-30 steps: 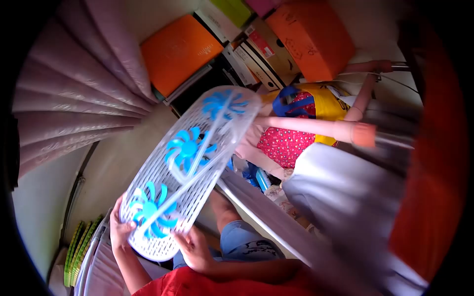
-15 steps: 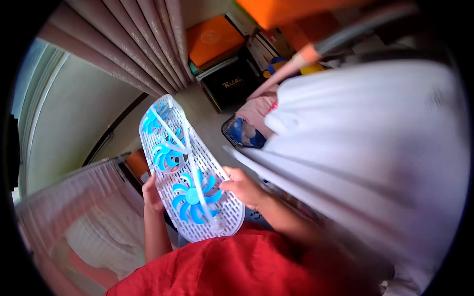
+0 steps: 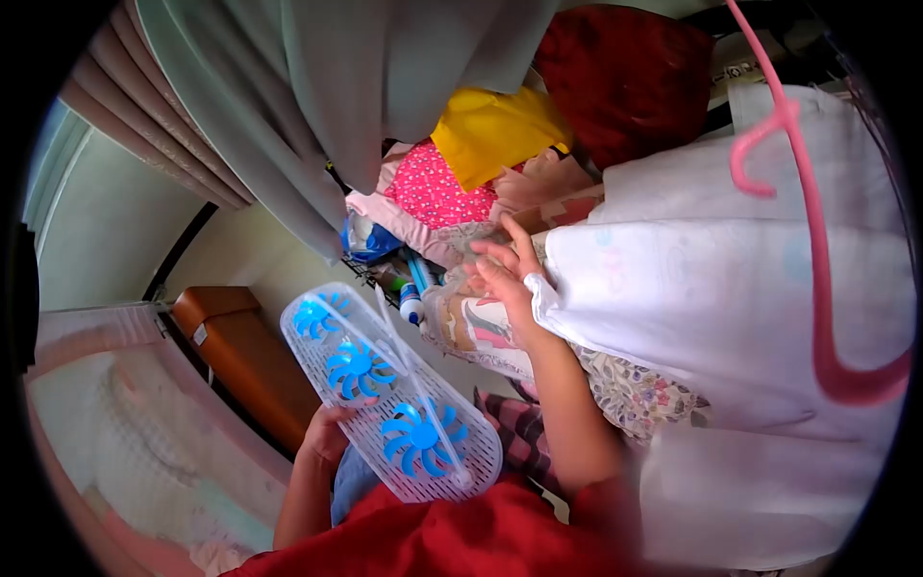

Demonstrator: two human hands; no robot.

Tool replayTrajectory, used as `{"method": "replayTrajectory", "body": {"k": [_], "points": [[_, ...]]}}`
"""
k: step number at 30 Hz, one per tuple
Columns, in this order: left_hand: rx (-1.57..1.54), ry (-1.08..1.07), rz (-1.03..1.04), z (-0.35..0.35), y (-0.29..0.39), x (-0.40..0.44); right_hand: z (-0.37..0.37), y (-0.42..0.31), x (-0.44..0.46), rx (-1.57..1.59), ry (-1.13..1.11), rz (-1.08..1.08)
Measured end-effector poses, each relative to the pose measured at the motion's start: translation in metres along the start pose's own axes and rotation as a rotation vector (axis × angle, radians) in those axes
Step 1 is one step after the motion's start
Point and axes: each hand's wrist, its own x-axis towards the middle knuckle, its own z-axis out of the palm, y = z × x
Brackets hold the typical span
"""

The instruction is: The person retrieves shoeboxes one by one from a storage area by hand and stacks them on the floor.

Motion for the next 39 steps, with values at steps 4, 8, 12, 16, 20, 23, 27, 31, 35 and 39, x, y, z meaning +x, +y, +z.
{"method": "replayTrajectory", "body": {"k": [4, 8, 12, 16, 20, 23, 27, 31, 35, 39], "points": [[0.116, -0.074, -0.113, 0.035, 0.012, 0.040, 0.004, 0.006, 0.027, 0.219, 0.129, -0.160], [0.339, -0.191, -0.100, 0.066, 0.020, 0.105, -0.004, 0.012, 0.041, 0.374, 0.228, -0.313], [0.506, -0.224, 0.071, 0.095, 0.032, 0.162, -0.018, 0.022, 0.051, 0.329, 0.229, -0.399], [0.736, -0.249, 0.287, 0.134, 0.049, 0.215, -0.045, 0.024, 0.105, 0.456, 0.189, -0.482], [0.799, -0.236, 0.452, 0.167, 0.065, 0.252, -0.097, 0.005, 0.158, 0.566, 0.355, -0.358], [0.478, -0.281, 0.555, 0.181, 0.049, 0.278, -0.125, -0.012, 0.132, 0.534, 0.435, -0.391], [0.316, -0.167, 0.815, 0.197, 0.014, 0.333, -0.131, -0.009, 0.060, 0.194, 0.621, -0.563], [0.101, -0.060, 0.840, 0.245, -0.037, 0.373, -0.136, 0.035, 0.015, -0.498, 0.809, -0.636], [0.686, 0.049, 1.099, 0.263, -0.137, 0.477, -0.182, 0.095, 0.045, -1.172, 0.677, -0.522], [1.006, 0.051, 0.577, 0.253, -0.171, 0.470, -0.242, 0.150, 0.105, -1.449, 0.633, -0.171]]}}
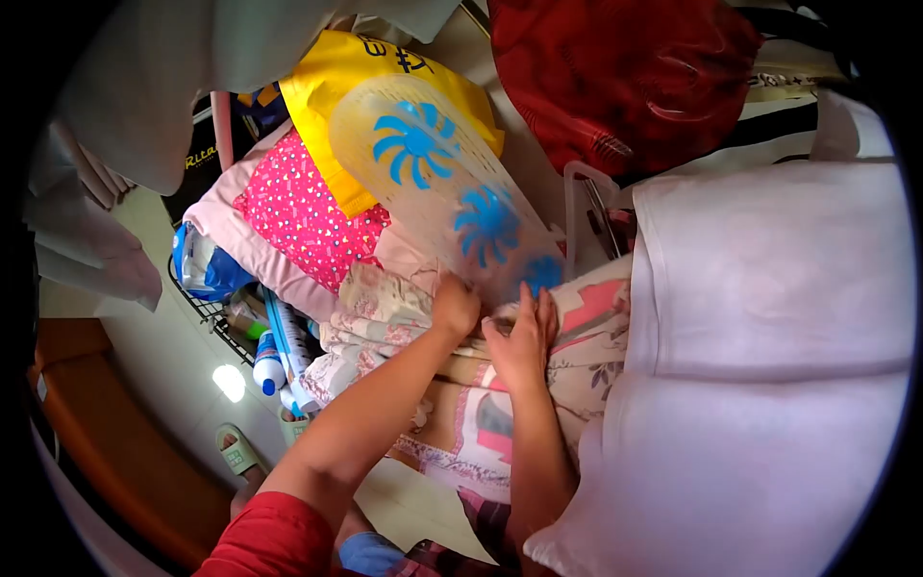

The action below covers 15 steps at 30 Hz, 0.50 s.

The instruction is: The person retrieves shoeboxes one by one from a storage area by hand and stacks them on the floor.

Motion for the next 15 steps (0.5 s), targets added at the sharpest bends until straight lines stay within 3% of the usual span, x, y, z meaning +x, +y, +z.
{"method": "replayTrajectory", "body": {"k": [3, 6, 8, 9, 10, 12, 13, 15], "points": [[0.094, -0.232, 0.060, 0.000, 0.018, -0.024, -0.006, 0.027, 0.012, -0.137, -0.088, 0.053], [0.104, -0.190, 0.011, 0.024, 0.003, -0.002, -0.001, 0.033, -0.006, -0.212, 0.042, -0.033], [0.083, -0.188, -0.071, 0.026, 0.000, -0.005, 0.016, 0.035, -0.015, 0.073, -0.121, -0.131], [-0.059, -0.187, -0.087, 0.028, 0.000, -0.015, 0.026, 0.027, -0.016, 0.440, -0.235, 0.062], [-0.200, -0.186, -0.103, 0.027, -0.001, -0.025, 0.025, 0.020, -0.016, 0.392, -0.225, -0.042], [-0.230, -0.118, -0.013, 0.011, -0.010, -0.036, 0.040, 0.011, -0.020, 0.316, -0.113, -0.074], [-0.414, -0.169, -0.026, -0.008, -0.014, -0.042, 0.044, 0.006, -0.023, 0.323, -0.125, -0.077], [-0.662, -0.193, -0.067, -0.054, -0.008, -0.064, 0.051, -0.011, -0.032, 0.574, -0.048, -0.092]]}}
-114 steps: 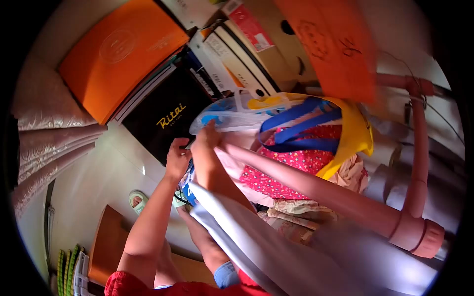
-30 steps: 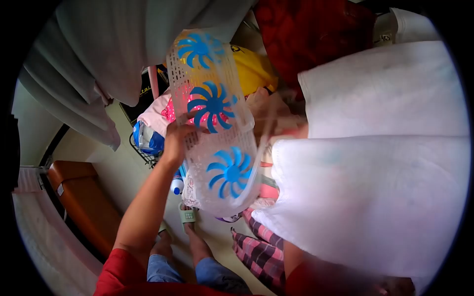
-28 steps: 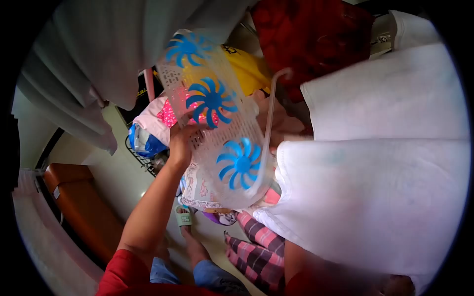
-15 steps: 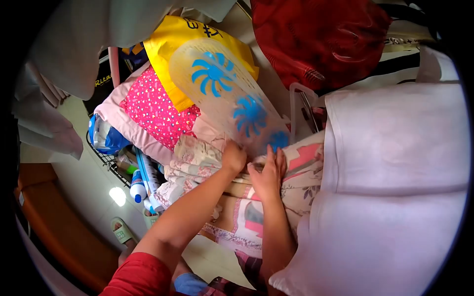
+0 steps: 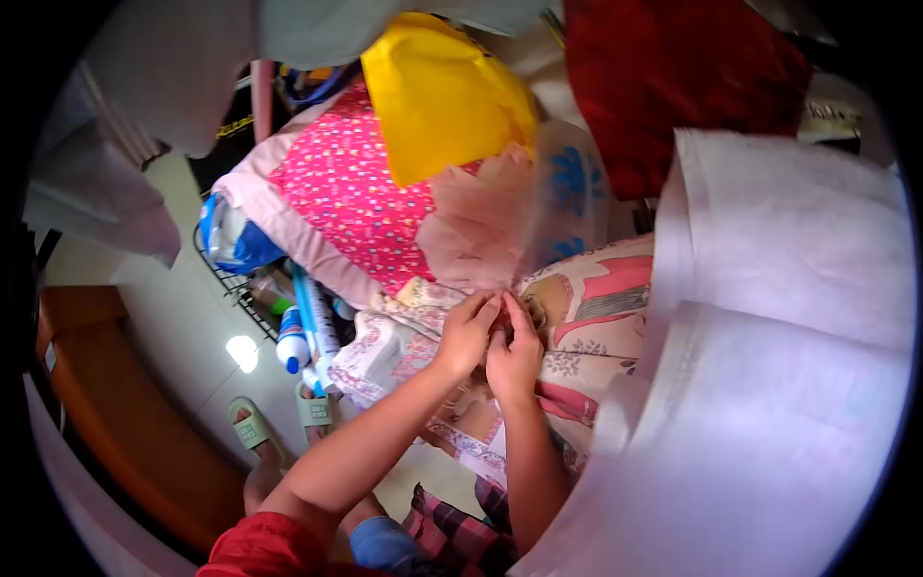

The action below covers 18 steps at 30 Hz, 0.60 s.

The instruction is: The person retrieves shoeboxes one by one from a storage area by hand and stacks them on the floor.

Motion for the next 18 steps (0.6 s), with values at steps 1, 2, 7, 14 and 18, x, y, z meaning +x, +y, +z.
{"method": "replayTrajectory", "body": {"k": [1, 2, 7, 14, 18], "points": [[0.002, 0.027, 0.006, -0.013, 0.016, -0.020, 0.010, -0.018, -0.006, 0.012, -0.023, -0.009], [-0.117, 0.094, 0.020, -0.027, 0.031, -0.043, 0.020, -0.047, -0.017, 0.062, -0.014, -0.042], [-0.381, 0.466, 0.122, -0.136, 0.075, -0.145, 0.093, -0.186, -0.085, 0.170, -0.247, -0.232], [-0.433, 0.869, 0.221, -0.299, 0.147, -0.239, 0.201, -0.374, -0.149, 0.496, -0.693, -0.229], [-0.288, 0.938, 0.188, -0.358, 0.198, -0.234, 0.282, -0.438, -0.119, 0.620, -0.730, -0.130]]}}
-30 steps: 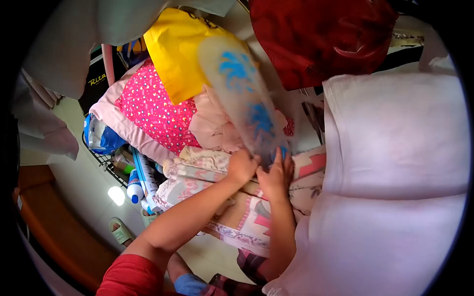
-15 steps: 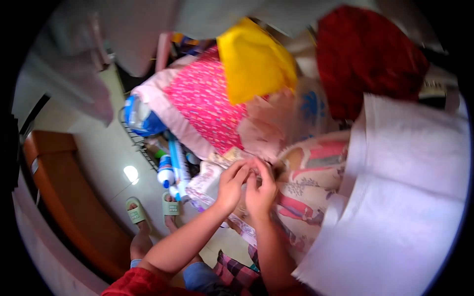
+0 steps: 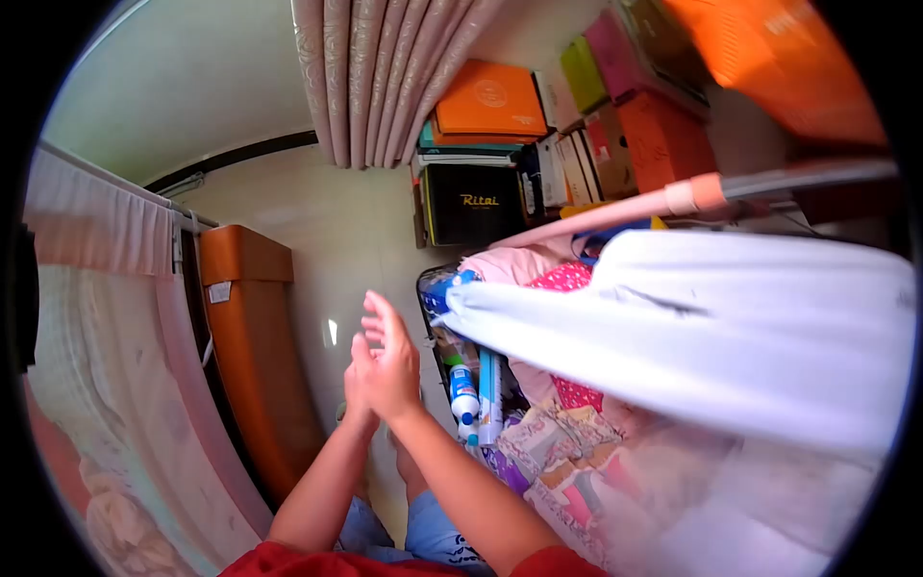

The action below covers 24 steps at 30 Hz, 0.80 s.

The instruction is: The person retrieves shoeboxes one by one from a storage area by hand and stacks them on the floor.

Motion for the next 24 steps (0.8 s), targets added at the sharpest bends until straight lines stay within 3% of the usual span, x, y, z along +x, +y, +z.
{"method": "replayTrajectory", "body": {"k": [4, 7, 9, 11, 13, 15, 18, 20, 21, 23, 24], "points": [[0.093, 0.014, -0.190, 0.007, 0.018, 0.069, 0.006, 0.063, 0.102, 0.126, 0.187, 0.223], [0.291, 0.030, -0.294, 0.006, -0.002, 0.148, -0.014, 0.148, 0.179, 0.315, 0.389, 0.552], [0.374, -0.063, -0.270, 0.014, -0.021, 0.221, -0.031, 0.192, 0.236, 0.359, 0.414, 0.684], [0.487, -0.149, -0.306, 0.024, -0.048, 0.286, -0.048, 0.253, 0.270, 0.480, 0.490, 0.955], [0.725, -0.183, -0.081, 0.043, -0.083, 0.352, -0.060, 0.311, 0.300, 0.552, 0.635, 1.106], [0.675, -0.169, -0.052, 0.078, -0.099, 0.390, -0.076, 0.360, 0.317, 0.612, 0.795, 1.275], [0.575, -0.122, 0.051, 0.115, -0.138, 0.434, -0.095, 0.400, 0.328, 0.980, 0.707, 1.136], [0.633, -0.008, 0.168, 0.141, -0.130, 0.424, -0.104, 0.392, 0.322, 0.951, 0.667, 1.121], [0.403, -0.089, 0.111, 0.143, -0.137, 0.424, -0.105, 0.388, 0.318, 0.960, 0.607, 1.094], [0.458, -0.158, 0.144, 0.163, -0.121, 0.390, -0.118, 0.381, 0.308, 0.988, 0.593, 0.862], [0.412, -0.217, 0.135, 0.176, -0.106, 0.374, -0.135, 0.387, 0.300, 0.968, 0.453, 0.777]]}}
